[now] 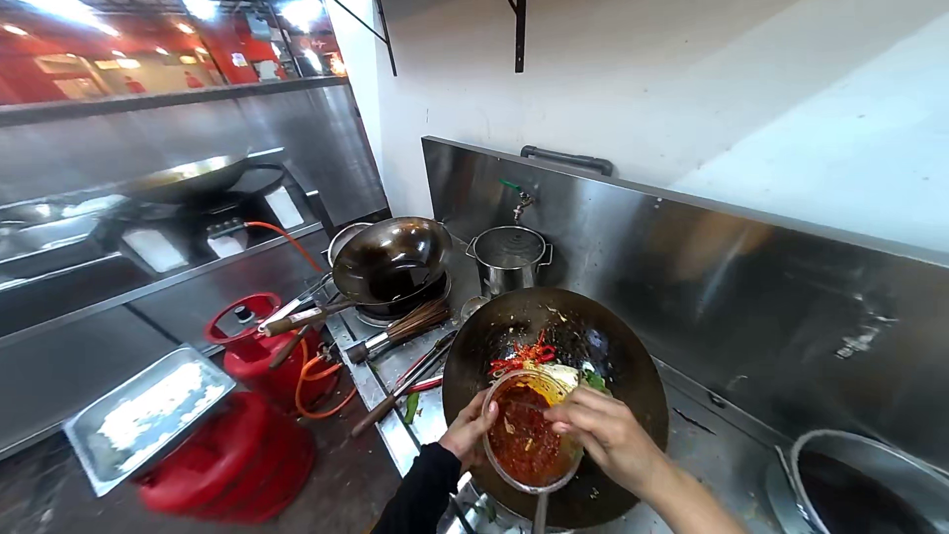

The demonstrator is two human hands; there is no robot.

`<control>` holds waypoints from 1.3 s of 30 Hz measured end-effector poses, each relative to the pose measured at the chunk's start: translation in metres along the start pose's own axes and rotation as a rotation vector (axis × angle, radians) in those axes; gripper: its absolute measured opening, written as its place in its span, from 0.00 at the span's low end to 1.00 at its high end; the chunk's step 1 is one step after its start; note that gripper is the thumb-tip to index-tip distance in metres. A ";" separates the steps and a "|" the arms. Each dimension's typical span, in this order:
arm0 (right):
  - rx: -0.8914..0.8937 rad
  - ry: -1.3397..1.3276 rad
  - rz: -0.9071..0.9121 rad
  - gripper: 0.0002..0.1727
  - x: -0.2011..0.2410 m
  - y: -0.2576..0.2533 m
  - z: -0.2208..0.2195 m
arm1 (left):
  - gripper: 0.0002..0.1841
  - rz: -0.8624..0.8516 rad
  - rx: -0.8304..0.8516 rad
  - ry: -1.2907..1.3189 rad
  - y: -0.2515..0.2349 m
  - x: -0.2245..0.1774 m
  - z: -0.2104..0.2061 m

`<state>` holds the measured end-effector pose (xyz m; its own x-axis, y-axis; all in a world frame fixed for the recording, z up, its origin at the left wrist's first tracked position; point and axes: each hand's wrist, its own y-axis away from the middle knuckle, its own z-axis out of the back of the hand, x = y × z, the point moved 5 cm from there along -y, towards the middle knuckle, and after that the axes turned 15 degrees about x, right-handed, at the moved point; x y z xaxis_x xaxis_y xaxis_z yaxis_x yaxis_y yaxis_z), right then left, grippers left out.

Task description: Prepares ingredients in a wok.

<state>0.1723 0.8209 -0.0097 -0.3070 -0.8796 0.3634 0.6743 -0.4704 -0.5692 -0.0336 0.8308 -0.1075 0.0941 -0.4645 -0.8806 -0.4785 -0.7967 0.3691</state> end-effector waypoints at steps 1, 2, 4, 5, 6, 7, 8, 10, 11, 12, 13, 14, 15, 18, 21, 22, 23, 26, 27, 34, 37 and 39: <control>-0.027 0.003 0.002 0.15 -0.002 -0.001 -0.003 | 0.32 0.007 0.009 0.039 -0.002 0.006 0.003; -0.057 0.002 -0.009 0.15 -0.003 -0.001 -0.004 | 0.31 -0.002 0.016 0.072 -0.005 0.013 0.008; -0.101 0.021 -0.045 0.17 -0.003 0.002 0.005 | 0.31 -0.033 0.015 0.086 -0.010 0.021 0.023; -0.113 0.044 -0.064 0.18 -0.003 0.005 0.011 | 0.30 -0.049 -0.007 0.052 -0.006 0.015 0.023; -0.114 0.071 -0.081 0.18 -0.003 0.008 0.017 | 0.32 -0.059 -0.032 0.007 0.002 0.005 0.020; -0.113 0.089 -0.093 0.18 -0.004 0.010 0.020 | 0.35 -0.063 -0.049 -0.046 0.009 -0.005 0.016; -0.108 0.103 -0.108 0.18 -0.006 0.013 0.020 | 0.38 -0.077 -0.054 -0.083 0.011 -0.008 0.016; -0.101 0.114 -0.156 0.19 -0.011 0.021 0.012 | 0.41 -0.161 -0.027 -0.148 -0.006 0.007 0.034; -0.108 0.104 -0.197 0.19 -0.013 0.025 0.008 | 0.42 -0.198 -0.034 -0.184 -0.012 0.012 0.040; -0.116 0.074 -0.253 0.18 -0.015 0.030 0.004 | 0.39 -0.202 -0.067 -0.196 -0.009 0.007 0.037; -0.128 0.020 -0.325 0.18 -0.016 0.036 0.000 | 0.34 -0.166 -0.120 -0.181 0.003 -0.007 0.025; -0.137 -0.050 -0.412 0.17 -0.017 0.042 -0.005 | 0.32 -0.114 -0.180 -0.155 0.012 -0.017 0.017; -0.149 -0.136 -0.504 0.16 -0.017 0.048 -0.012 | 0.31 -0.078 -0.219 -0.133 0.014 -0.020 0.014; -0.257 -0.428 -0.778 0.13 -0.011 0.066 -0.040 | 0.31 -0.027 -0.289 -0.066 0.012 -0.013 0.012; -0.388 -0.654 -0.991 0.14 0.000 0.073 -0.064 | 0.32 0.054 -0.382 -0.017 0.010 -0.008 0.004; -0.435 -0.717 -1.049 0.15 0.001 0.073 -0.069 | 0.33 0.075 -0.401 -0.001 0.009 -0.006 0.002; -0.489 -0.775 -1.105 0.16 0.002 0.073 -0.072 | 0.34 0.087 -0.417 0.010 0.007 -0.003 0.000; -0.667 -0.928 -1.222 0.16 -0.001 0.070 -0.072 | 0.35 0.086 -0.481 0.031 0.004 0.003 0.003; -0.701 -0.949 -1.236 0.16 -0.003 0.068 -0.067 | 0.36 0.072 -0.504 0.039 0.005 0.003 0.006; -0.725 -0.700 -1.033 0.14 -0.022 0.049 -0.020 | 0.33 -0.026 -0.621 0.087 0.033 0.010 0.033; -0.681 -0.466 -0.954 0.14 -0.036 0.052 -0.023 | 0.31 -0.119 -0.701 0.088 0.064 0.009 0.040; -0.596 -0.278 -0.936 0.15 -0.052 0.061 -0.040 | 0.29 -0.159 -0.766 0.057 0.090 0.015 0.047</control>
<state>0.2020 0.8350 -0.0925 -0.3122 -0.1554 0.9372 -0.1892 -0.9566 -0.2217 -0.1161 0.7705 -0.1021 0.1658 -0.3250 -0.9311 0.2781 -0.8904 0.3603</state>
